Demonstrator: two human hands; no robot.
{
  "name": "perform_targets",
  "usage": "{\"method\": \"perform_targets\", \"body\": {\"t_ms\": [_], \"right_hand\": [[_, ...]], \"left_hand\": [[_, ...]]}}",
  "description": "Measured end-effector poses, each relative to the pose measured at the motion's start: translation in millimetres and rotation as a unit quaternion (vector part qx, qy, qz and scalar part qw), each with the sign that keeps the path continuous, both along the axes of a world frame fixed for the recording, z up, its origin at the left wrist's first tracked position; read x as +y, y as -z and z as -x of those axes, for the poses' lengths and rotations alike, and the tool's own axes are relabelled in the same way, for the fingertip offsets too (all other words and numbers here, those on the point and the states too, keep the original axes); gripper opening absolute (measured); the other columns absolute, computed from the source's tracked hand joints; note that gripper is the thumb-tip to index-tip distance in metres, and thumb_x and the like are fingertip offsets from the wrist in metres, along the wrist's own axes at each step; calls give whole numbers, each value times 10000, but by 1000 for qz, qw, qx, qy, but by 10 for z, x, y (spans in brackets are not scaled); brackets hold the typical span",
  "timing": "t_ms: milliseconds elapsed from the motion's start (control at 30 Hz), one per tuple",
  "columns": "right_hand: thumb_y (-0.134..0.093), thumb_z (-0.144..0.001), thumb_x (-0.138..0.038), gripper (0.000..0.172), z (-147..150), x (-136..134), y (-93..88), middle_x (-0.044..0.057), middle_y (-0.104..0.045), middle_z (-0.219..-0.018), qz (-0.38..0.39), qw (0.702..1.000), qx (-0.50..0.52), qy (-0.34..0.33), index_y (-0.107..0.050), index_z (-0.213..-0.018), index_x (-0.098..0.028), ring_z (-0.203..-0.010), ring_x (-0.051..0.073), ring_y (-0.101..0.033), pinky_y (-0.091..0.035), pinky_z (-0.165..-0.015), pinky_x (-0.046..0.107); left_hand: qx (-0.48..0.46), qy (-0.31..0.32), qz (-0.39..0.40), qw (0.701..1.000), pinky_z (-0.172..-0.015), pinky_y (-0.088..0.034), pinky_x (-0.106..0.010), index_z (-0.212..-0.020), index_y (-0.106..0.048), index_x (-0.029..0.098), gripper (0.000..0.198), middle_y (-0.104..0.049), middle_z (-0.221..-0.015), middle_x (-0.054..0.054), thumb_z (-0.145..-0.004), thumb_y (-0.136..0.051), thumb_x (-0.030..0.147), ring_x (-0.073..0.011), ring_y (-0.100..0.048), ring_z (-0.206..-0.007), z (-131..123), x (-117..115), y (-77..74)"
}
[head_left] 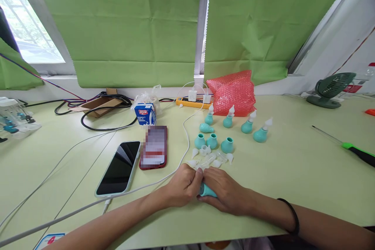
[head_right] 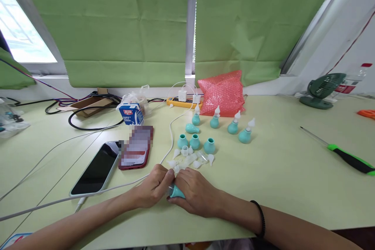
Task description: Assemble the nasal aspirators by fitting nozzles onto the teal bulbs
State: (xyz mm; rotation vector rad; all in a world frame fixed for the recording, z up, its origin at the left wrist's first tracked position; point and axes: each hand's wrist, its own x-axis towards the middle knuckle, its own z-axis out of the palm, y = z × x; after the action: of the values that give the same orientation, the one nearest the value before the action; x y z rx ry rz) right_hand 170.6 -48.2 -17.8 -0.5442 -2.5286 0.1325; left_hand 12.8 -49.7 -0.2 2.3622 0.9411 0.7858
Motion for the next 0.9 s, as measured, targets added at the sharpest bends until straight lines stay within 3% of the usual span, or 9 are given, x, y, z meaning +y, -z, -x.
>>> {"method": "perform_targets", "body": {"t_ms": [233, 333, 400, 500, 600, 767, 900], "right_hand": [[-348, -842, -369, 303, 5, -7, -19, 105, -588, -788, -55, 998, 18, 3, -480, -931, -111, -766, 193, -532, -440, -689, 314], [-388, -829, -301, 191, -2, 18, -22, 71, -577, -699, -128, 991, 30, -22, -484, -823, -135, -691, 182, -516, -430, -631, 310], [-423, -806, -261, 128, -13, 43, -35, 46, -549, -644, -146, 988, 36, -28, -467, -753, -152, -651, 169, -492, -417, -603, 300], [-437, -788, -264, 111, -33, 72, -73, 33, -516, -638, -93, 995, 46, -7, -442, -746, -162, -645, 154, -460, -406, -608, 290], [-429, -778, -269, 100, -49, 74, -111, 14, -479, -621, -43, 997, 58, -12, -409, -749, -175, -614, 141, -429, -388, -595, 286], [-413, -745, -238, 69, -59, 44, -141, 2, -443, -610, -28, 996, 74, -40, -379, -773, -184, -592, 140, -413, -365, -588, 298], [-407, -711, -203, 89, -64, 43, -137, 0, -433, -612, -20, 995, 88, -52, -369, -789, -184, -579, 138, -398, -360, -585, 310]], "left_hand": [[-32, -18, 117, 992, -423, -232, -212, -451, -205, 175, 414, -176, -442, 61, -830, -200, 340, -64, -192, -414, -7, -8, -95], [-64, -64, 223, 971, -424, -275, -208, -491, -318, 171, 414, -262, -458, 50, -821, -180, 379, -75, -281, -430, -10, -18, -128], [-93, -102, 241, 961, -440, -302, -212, -532, -375, 161, 427, -314, -470, 39, -823, -170, 398, -88, -329, -453, -5, -15, -111], [-116, -144, 143, 972, -448, -279, -218, -516, -357, 169, 439, -278, -466, 46, -830, -175, 415, -88, -297, -455, 18, 25, -20], [-92, -144, 59, 984, -441, -250, -217, -538, -327, 178, 382, -272, -472, 58, -844, -220, 380, -82, -266, -438, 52, 109, 91], [-86, -199, -24, 976, -512, -345, -219, -752, -412, 185, 165, -496, -664, 13, -809, -399, 339, -107, -439, -554, 98, 262, 194], [-50, -226, -54, 971, -587, -412, -247, -876, -421, 197, 103, -525, -862, -29, -810, -410, 275, -138, -504, -693, 102, 328, 228]]}}
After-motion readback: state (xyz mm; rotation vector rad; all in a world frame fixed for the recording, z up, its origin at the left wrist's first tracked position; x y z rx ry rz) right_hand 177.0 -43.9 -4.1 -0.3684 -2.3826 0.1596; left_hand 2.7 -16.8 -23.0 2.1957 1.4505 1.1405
